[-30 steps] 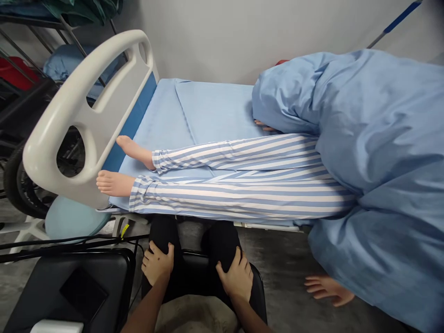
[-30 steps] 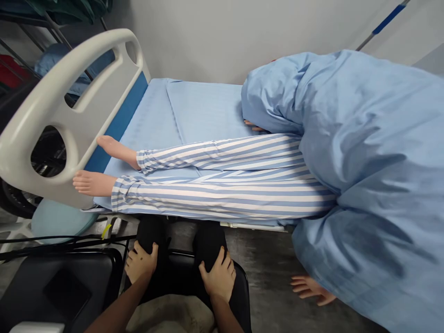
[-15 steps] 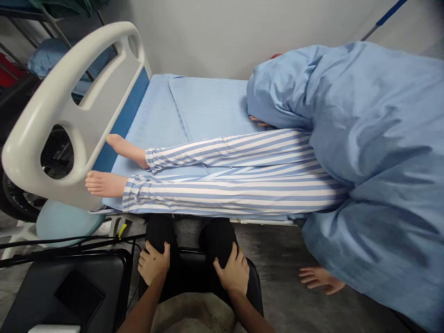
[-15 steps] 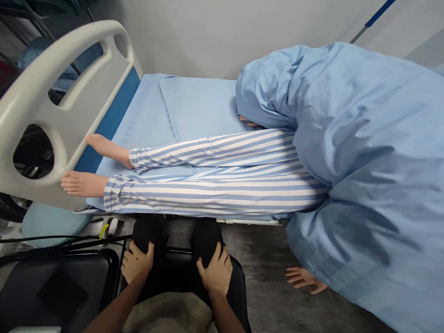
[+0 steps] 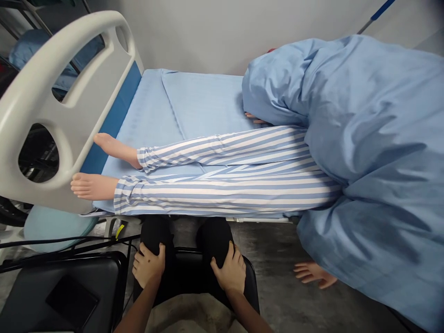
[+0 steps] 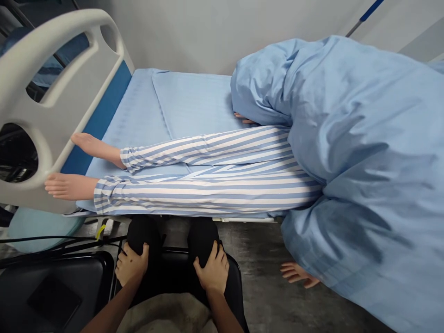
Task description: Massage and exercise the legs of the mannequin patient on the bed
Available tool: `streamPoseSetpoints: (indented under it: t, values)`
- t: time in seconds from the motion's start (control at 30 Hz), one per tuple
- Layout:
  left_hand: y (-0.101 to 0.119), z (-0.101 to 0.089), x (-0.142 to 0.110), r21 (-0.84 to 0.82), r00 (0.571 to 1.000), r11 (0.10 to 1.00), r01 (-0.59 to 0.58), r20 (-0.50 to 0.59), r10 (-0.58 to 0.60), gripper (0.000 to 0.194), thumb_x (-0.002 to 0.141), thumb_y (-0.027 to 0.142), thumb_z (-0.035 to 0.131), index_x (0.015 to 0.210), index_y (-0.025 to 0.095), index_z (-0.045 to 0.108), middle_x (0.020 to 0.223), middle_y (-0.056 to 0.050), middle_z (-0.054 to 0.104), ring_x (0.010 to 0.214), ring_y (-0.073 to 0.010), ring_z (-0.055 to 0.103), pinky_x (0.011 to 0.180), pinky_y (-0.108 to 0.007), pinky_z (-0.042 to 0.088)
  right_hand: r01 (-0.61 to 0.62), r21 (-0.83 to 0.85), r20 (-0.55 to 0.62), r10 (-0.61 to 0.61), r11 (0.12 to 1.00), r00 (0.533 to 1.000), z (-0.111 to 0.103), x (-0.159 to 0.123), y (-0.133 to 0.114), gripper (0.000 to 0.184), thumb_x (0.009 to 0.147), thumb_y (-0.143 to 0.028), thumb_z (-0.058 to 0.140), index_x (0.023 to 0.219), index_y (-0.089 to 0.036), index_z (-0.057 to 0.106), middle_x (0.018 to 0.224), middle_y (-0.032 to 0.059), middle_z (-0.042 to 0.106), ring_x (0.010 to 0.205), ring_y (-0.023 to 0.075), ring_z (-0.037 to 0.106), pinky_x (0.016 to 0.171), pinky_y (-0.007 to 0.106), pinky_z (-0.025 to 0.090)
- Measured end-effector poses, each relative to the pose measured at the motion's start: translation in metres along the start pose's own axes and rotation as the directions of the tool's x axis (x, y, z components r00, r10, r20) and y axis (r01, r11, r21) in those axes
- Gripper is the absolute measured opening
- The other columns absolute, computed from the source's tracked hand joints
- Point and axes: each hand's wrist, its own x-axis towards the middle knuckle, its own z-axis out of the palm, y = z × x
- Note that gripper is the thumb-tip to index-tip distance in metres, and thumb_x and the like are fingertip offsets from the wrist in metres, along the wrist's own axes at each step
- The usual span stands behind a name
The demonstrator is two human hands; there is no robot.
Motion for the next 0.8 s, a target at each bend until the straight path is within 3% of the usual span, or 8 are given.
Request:
streamPoseSetpoints:
  t: [0.37,0.6,0.73,0.8]
  values:
    - [-0.002,0.003,0.003,0.017,1.0,1.0,-0.015,-0.023,0.015,0.072,0.077,0.058,0.036,0.125,0.005,0.038,0.096,-0.019,0.055,0.082,-0.0302,0.054,0.069,-0.039,0.039,0.077,0.061,-0.015,-0.076,0.995,0.997,0.005,0.003,0.014,0.067,0.078,-0.049,0.043,0.13,-0.008,0.032,0.122,0.0176,0.042,0.11,0.0306,0.043,0.089,0.039,0.035]
    - [-0.003,0.005,0.006,-0.015,0.999,1.0,-0.005,0.034,0.006,0.072,0.077,0.058,0.035,0.126,0.005,0.037,0.1,-0.018,0.054,0.088,-0.0307,0.054,0.074,-0.039,0.039,0.082,0.074,-0.011,-0.082,0.994,0.997,0.005,0.004,0.016,0.067,0.077,-0.051,0.044,0.129,-0.01,0.032,0.121,0.0167,0.043,0.109,0.0305,0.045,0.088,0.039,0.037]
    - [-0.004,0.003,0.005,-0.124,0.995,0.991,0.047,0.092,-0.035,0.067,0.078,0.057,0.035,0.124,0.008,0.04,0.103,-0.018,0.055,0.092,-0.0305,0.055,0.077,-0.04,0.04,0.083,0.071,-0.01,-0.083,0.994,0.997,0.002,0.005,0.016,0.066,0.078,-0.051,0.043,0.128,-0.009,0.033,0.119,0.0167,0.045,0.108,0.0301,0.046,0.086,0.038,0.038]
    - [-0.019,0.001,0.009,-0.273,0.984,0.958,0.093,0.174,-0.045,0.055,0.081,0.053,0.032,0.12,0.015,0.044,0.105,-0.014,0.057,0.092,-0.0265,0.056,0.077,-0.037,0.041,0.078,0.067,-0.008,-0.077,0.995,0.997,0.0,0.004,0.016,0.065,0.078,-0.051,0.041,0.127,-0.009,0.034,0.118,0.0166,0.046,0.106,0.0302,0.048,0.085,0.038,0.039]
